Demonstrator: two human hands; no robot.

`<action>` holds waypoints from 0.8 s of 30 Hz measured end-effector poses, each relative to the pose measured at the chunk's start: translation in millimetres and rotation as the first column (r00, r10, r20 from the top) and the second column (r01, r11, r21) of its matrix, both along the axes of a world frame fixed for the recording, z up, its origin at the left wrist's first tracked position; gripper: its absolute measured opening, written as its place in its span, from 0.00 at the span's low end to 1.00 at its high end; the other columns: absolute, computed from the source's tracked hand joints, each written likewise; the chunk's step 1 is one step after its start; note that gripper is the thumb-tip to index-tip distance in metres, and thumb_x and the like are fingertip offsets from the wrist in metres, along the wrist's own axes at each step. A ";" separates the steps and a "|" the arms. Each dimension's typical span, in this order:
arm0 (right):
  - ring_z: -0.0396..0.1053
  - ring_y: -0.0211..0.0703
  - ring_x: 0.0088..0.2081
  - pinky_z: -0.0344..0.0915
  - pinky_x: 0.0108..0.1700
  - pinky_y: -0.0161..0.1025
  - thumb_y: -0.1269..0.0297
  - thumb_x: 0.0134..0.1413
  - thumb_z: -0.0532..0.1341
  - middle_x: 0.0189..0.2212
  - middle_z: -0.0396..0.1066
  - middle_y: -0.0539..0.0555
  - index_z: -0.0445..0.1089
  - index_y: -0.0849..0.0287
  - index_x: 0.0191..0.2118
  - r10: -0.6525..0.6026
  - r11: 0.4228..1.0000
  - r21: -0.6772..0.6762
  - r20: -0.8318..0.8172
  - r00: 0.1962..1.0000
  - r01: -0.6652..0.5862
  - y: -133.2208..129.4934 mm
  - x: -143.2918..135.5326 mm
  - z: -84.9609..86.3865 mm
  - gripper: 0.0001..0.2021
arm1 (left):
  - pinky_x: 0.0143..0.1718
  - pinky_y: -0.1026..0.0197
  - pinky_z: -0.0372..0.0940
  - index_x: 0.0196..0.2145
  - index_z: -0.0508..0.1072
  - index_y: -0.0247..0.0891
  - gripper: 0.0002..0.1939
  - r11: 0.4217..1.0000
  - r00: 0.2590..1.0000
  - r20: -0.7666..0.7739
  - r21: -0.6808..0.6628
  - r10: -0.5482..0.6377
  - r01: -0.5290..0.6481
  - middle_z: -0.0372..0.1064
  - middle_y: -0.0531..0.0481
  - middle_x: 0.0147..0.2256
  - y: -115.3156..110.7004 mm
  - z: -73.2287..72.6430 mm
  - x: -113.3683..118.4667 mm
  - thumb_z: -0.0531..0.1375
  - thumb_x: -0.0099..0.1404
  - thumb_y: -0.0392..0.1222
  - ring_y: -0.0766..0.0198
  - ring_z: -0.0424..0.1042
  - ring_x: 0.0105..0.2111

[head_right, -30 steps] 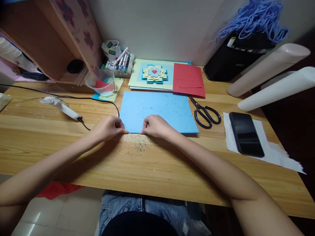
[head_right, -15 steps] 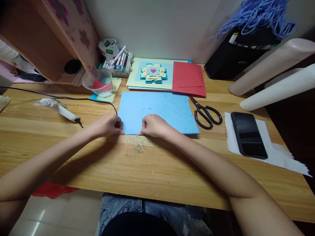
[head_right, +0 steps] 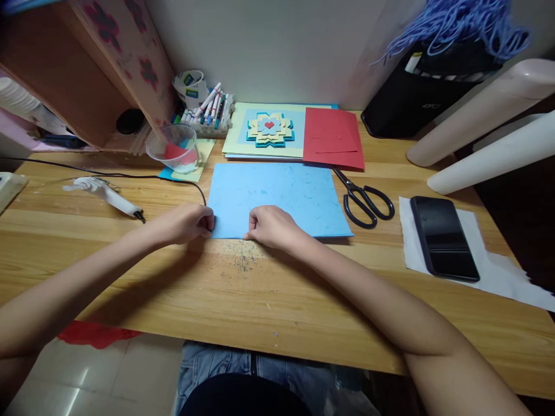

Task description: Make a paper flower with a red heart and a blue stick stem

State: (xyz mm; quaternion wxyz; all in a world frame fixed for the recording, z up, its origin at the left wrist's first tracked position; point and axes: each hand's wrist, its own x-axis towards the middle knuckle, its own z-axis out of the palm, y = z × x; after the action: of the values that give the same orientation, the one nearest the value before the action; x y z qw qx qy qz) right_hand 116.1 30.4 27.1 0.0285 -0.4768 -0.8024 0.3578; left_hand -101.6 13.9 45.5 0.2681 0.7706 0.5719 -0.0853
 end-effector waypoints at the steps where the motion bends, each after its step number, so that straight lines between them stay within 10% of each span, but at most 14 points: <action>1: 0.62 0.36 0.25 0.51 0.25 0.34 0.62 0.42 0.65 0.24 0.68 0.50 0.68 0.58 0.23 0.003 0.999 0.032 -0.028 1.000 -0.002 -1.9 0.1 -1.4 0.07 | 0.26 0.65 0.54 0.28 0.72 0.39 0.07 0.997 0.997 0.037 0.033 -0.066 0.065 0.70 0.51 0.28 -1.7 0.5 0.2 0.56 0.51 0.32 0.65 0.67 0.27; 5: 0.64 0.39 0.31 0.56 0.30 0.34 0.71 0.43 0.62 0.28 0.69 0.52 0.71 0.58 0.25 0.074 0.992 0.111 -0.141 0.987 -0.059 -6.6 -1.4 -6.9 0.02 | 0.27 0.66 0.54 0.34 0.71 0.40 0.13 0.942 0.949 0.093 0.183 -0.303 0.283 0.69 0.51 0.33 -15.0 3.3 1.9 0.53 0.54 0.29 0.66 0.66 0.30; 16: 0.64 0.41 0.36 0.59 0.38 0.37 0.75 0.53 0.55 0.31 0.70 0.53 0.72 0.57 0.34 0.241 0.927 0.344 -0.238 0.941 -0.150 -25.2 2.3 -12.5 0.09 | 0.27 0.62 0.58 0.50 0.61 0.32 0.17 0.703 0.809 -0.346 0.404 -0.475 0.586 0.64 0.44 0.35 -58.8 -6.7 10.0 0.45 0.65 0.32 0.63 0.64 0.31; 24: 0.61 0.43 0.37 0.57 0.33 0.36 0.69 0.61 0.48 0.33 0.68 0.57 0.70 0.58 0.44 0.391 0.685 0.649 0.057 0.919 -0.332 -35.1 8.2 -22.2 0.14 | 0.25 0.61 0.56 0.54 0.56 0.26 0.19 0.657 0.779 -0.439 0.430 -0.447 0.619 0.64 0.44 0.34 -68.4 -20.6 13.5 0.41 0.66 0.29 0.62 0.65 0.32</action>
State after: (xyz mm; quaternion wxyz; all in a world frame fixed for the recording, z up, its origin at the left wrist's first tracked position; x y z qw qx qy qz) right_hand 124.3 -4.7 4.9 0.1544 -0.2539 -0.9517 0.0774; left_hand -88.1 -54.5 24.9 -0.0926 0.9264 0.3493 -0.1058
